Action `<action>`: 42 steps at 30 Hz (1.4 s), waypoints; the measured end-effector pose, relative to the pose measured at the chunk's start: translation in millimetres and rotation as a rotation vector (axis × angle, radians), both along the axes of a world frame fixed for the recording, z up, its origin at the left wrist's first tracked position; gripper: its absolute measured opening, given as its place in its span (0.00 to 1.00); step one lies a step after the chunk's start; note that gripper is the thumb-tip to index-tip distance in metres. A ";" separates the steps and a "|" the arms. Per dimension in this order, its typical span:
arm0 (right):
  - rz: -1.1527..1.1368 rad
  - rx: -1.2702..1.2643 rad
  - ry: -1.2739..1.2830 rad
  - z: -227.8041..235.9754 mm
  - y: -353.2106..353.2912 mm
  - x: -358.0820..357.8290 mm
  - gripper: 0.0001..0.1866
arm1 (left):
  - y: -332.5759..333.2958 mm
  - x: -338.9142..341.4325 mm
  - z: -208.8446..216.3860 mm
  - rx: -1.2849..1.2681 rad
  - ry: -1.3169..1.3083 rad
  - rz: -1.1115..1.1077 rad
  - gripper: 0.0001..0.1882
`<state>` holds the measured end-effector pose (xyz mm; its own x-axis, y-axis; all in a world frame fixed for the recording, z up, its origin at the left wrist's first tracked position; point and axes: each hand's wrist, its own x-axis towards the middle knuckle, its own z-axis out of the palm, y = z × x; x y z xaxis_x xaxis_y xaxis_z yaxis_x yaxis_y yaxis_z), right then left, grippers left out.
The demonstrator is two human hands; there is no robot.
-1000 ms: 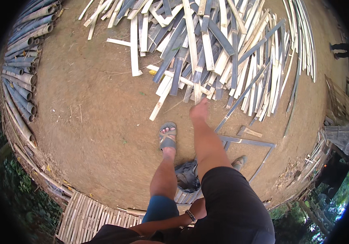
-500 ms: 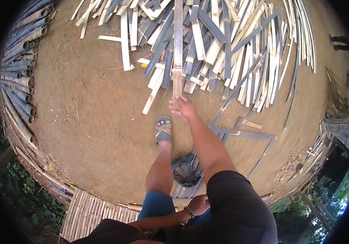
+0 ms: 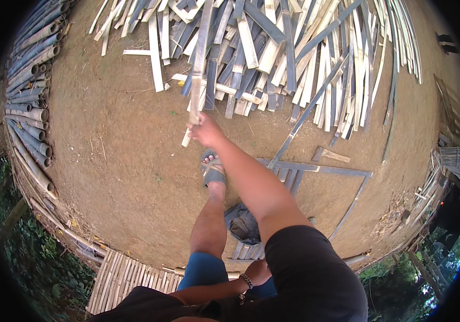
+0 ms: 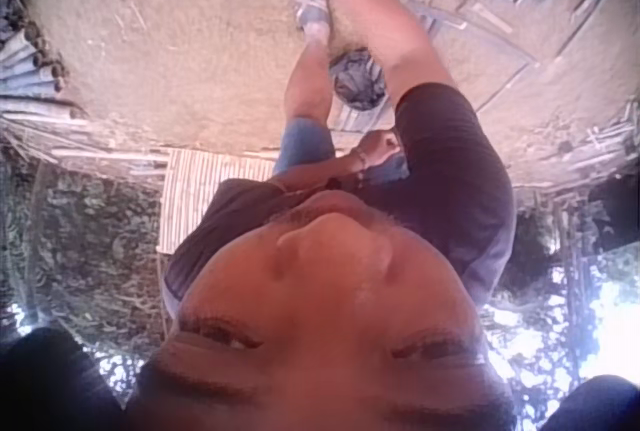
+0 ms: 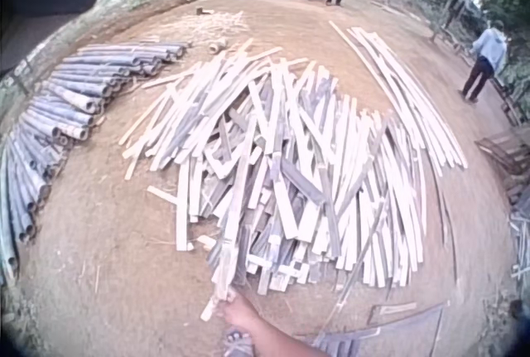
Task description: The person constructs a bamboo frame by arranging split bamboo strips into a rectangular structure and securing a cross-member using a small axe to drive it into place.
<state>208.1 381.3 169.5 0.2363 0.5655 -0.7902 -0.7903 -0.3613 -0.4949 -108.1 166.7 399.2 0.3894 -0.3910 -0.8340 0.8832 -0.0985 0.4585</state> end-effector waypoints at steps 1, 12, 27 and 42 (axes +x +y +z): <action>-0.046 0.052 -0.019 1.7 14.5 -4.5 0.38 | -2.0 -4.0 -2.7 0.017 -0.052 0.020 0.11; 0.230 -0.252 -0.404 -65.0 -23.9 -34.7 0.28 | 13.2 11.7 3.8 -0.015 0.030 0.073 0.12; -0.099 -0.350 -0.471 -74.6 7.1 28.8 0.35 | 20.1 12.4 3.9 -0.095 0.025 0.042 0.21; -0.262 -0.392 -0.465 -65.7 -43.9 30.5 0.25 | 7.3 6.0 3.6 -0.047 0.054 0.126 0.12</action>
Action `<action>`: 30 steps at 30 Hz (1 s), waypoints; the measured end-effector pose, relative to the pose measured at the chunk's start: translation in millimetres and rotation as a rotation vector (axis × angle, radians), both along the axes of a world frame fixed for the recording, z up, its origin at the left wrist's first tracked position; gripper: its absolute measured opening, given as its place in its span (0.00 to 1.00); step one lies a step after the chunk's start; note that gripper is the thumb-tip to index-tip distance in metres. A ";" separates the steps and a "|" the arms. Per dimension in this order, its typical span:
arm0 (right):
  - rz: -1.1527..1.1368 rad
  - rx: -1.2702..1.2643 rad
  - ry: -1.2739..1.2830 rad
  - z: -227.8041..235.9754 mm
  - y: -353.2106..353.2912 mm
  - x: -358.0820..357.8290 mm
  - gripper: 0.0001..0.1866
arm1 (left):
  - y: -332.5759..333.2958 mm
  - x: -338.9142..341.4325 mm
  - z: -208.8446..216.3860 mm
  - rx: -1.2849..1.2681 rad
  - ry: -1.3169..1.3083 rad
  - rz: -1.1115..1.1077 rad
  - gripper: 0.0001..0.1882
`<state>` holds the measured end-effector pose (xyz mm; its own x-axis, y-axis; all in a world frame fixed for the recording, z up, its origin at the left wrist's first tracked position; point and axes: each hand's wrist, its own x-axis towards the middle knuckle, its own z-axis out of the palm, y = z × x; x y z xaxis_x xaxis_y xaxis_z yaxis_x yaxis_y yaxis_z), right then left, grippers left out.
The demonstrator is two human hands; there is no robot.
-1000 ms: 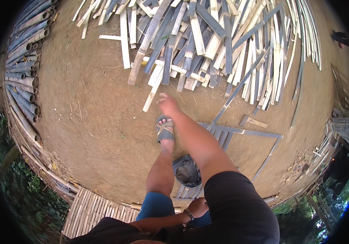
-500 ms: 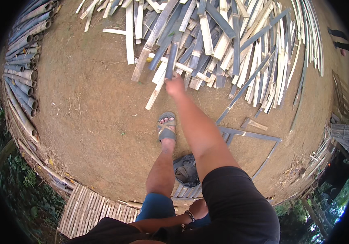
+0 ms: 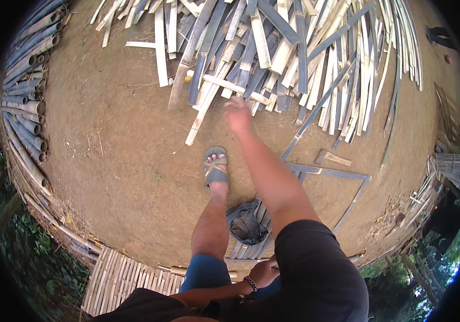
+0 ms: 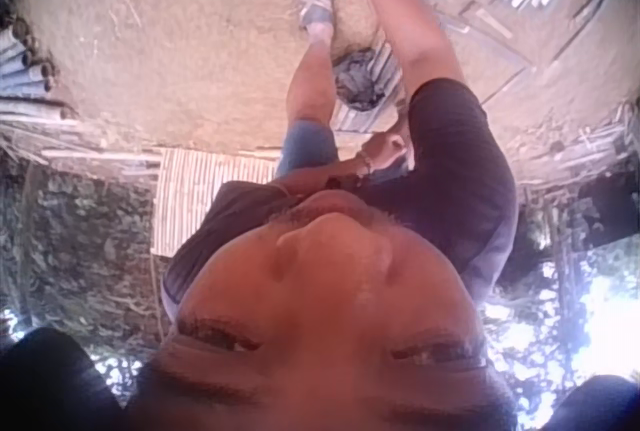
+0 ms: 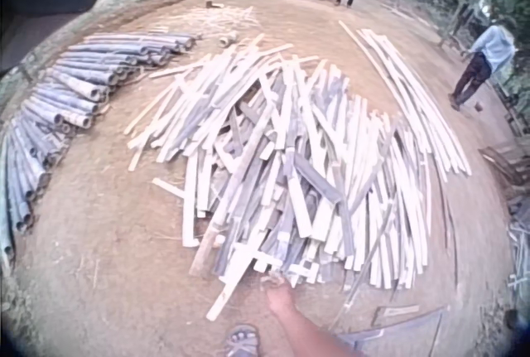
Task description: The person constructs a bamboo frame by arranging split bamboo strips into a rectangular structure and securing a cross-member using a small axe to drive it into place.
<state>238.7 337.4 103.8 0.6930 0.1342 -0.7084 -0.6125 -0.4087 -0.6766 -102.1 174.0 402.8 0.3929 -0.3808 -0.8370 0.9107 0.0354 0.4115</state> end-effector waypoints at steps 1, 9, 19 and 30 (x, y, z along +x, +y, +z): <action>-0.140 -0.012 0.055 18.4 1.9 11.2 0.27 | -0.3 -1.0 -0.8 0.008 -0.001 0.006 0.12; -0.788 0.353 -0.008 58.0 1.5 112.2 0.47 | -2.8 -12.2 -2.0 -0.001 -0.042 0.034 0.13; -0.388 0.711 0.187 80.8 88.5 117.1 0.53 | -1.7 -13.0 -1.4 0.090 -0.172 -0.023 0.13; 0.000 -0.068 -0.002 17.2 4.4 57.0 0.30 | 7.2 6.6 -0.8 0.031 -0.015 -0.166 0.14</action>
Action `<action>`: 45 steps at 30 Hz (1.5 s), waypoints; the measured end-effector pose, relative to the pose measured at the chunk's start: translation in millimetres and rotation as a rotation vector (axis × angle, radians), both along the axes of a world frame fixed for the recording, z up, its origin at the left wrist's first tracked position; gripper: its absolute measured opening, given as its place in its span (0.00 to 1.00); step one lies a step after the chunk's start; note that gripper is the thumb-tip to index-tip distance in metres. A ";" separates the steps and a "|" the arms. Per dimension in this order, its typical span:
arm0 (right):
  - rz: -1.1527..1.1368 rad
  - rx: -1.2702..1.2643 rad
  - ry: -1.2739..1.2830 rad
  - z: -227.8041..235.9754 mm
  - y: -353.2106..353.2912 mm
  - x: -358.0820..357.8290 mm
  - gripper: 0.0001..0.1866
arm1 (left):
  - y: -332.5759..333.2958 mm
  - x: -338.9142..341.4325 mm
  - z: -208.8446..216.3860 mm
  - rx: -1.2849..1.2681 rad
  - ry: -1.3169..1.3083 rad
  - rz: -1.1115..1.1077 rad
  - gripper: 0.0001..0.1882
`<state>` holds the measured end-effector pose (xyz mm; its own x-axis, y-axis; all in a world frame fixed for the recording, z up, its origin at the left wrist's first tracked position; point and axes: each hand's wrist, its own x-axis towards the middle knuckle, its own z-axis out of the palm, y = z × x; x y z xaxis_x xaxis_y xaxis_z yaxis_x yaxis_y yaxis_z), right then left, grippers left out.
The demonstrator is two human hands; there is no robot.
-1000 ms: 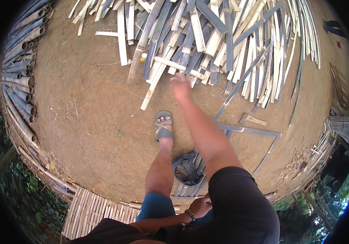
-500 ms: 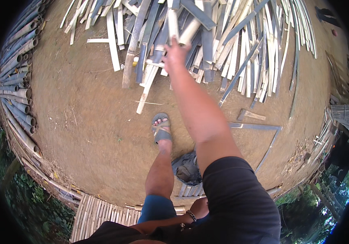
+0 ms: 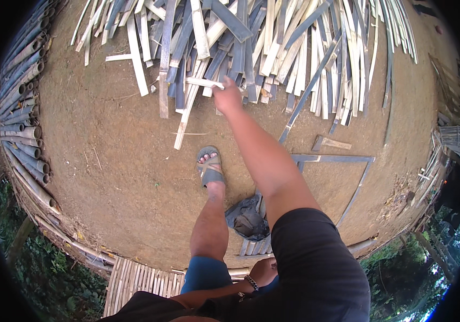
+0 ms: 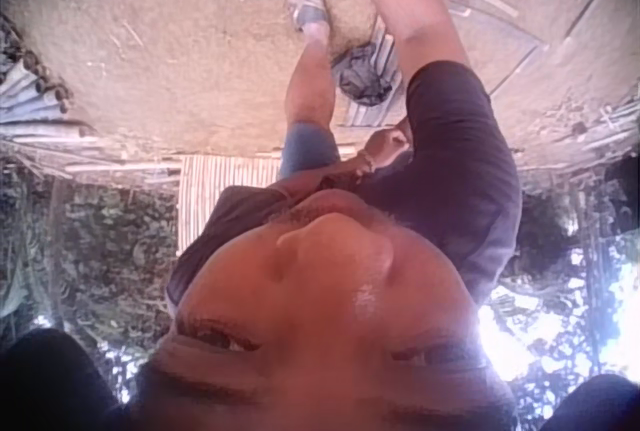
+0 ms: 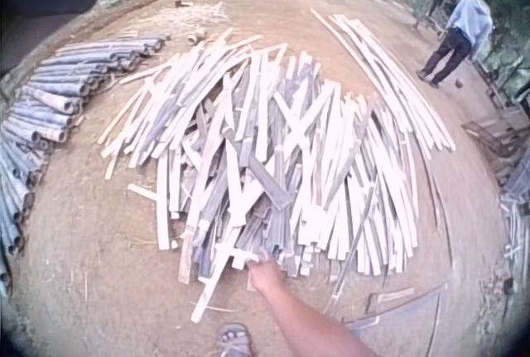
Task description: The person constructs a bamboo frame by arranging split bamboo strips into a rectangular structure and securing a cross-member using a small axe to drive it into place.
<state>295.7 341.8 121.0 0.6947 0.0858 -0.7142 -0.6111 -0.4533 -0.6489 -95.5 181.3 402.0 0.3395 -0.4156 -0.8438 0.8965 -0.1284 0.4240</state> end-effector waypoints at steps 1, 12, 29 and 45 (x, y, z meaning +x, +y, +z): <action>-0.016 -0.122 -0.031 5.3 -1.5 -3.8 0.28 | -0.9 -1.5 -1.1 -0.003 0.013 0.000 0.14; 0.292 -0.319 -0.425 4.4 28.3 19.4 0.39 | 27.8 25.6 9.1 -0.013 0.104 0.029 0.13; -0.201 -0.480 -0.311 -43.9 77.7 88.2 0.38 | 66.4 22.8 -12.0 -0.133 0.158 0.223 0.09; -0.193 -0.511 -0.221 -54.5 27.9 119.7 0.20 | 100.1 59.7 -22.5 -0.439 0.315 0.227 0.11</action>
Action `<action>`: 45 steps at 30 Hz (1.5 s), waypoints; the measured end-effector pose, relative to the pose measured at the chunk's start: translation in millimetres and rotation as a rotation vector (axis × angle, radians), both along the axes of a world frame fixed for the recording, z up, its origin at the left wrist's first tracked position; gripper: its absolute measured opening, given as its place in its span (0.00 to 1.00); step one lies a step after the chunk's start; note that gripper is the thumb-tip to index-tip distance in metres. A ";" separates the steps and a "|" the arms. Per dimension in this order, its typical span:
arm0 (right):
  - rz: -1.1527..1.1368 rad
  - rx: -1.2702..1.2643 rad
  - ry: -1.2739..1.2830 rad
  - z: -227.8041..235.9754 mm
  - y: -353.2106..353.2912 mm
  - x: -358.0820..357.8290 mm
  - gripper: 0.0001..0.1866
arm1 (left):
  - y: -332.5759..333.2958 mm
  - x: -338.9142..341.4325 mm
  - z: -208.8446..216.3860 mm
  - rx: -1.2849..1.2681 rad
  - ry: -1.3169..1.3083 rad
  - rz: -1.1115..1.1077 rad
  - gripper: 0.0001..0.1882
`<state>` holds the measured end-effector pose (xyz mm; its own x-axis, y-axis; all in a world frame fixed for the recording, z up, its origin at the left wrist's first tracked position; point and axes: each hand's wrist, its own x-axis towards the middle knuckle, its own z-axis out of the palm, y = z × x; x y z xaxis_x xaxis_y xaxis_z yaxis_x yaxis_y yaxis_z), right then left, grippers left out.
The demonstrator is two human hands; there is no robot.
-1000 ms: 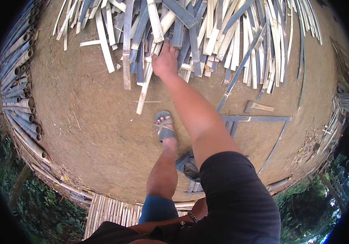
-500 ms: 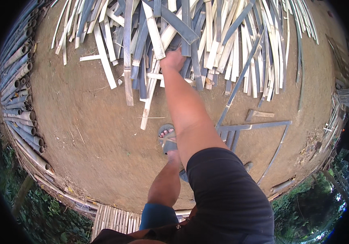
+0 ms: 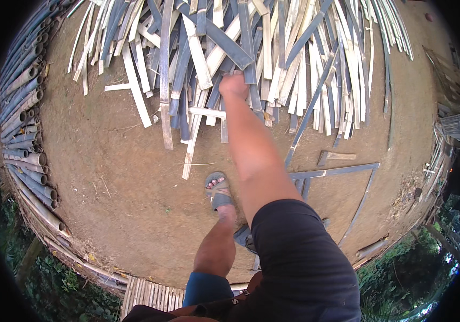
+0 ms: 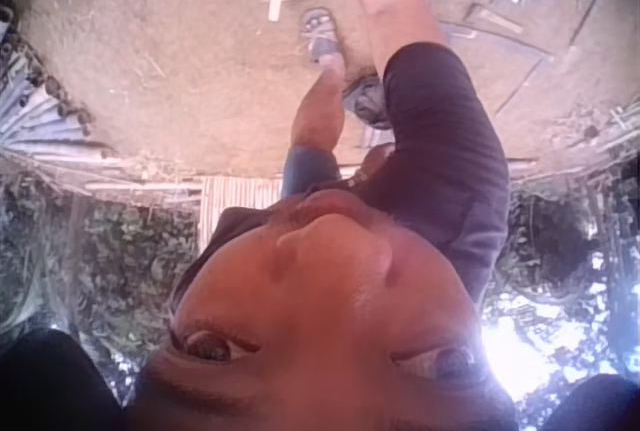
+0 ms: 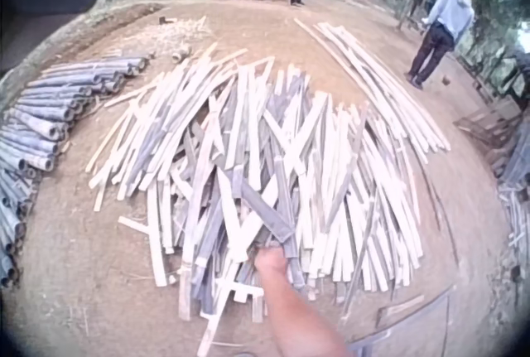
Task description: The person constructs a bamboo frame by arranging split bamboo strips into a rectangular structure and securing a cross-member using a small axe to drive it into place.
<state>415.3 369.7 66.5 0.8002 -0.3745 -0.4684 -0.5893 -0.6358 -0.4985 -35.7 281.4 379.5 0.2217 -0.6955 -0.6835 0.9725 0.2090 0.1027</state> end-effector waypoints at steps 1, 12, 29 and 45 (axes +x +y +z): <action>-0.025 0.062 -0.006 -2.5 -4.7 1.2 0.19 | 2.3 6.7 5.6 0.025 -0.037 -0.009 0.12; 0.097 0.121 -0.165 23.2 -92.4 -28.5 0.12 | -69.0 -37.7 21.0 0.467 -0.297 -0.214 0.15; -0.374 1.078 0.514 128.9 -253.7 -308.1 0.11 | -129.5 -118.0 -6.9 0.482 -0.271 -0.423 0.16; -0.101 0.673 0.366 181.4 -458.2 -425.8 0.12 | -146.9 -157.0 -35.1 0.487 -0.246 -0.526 0.21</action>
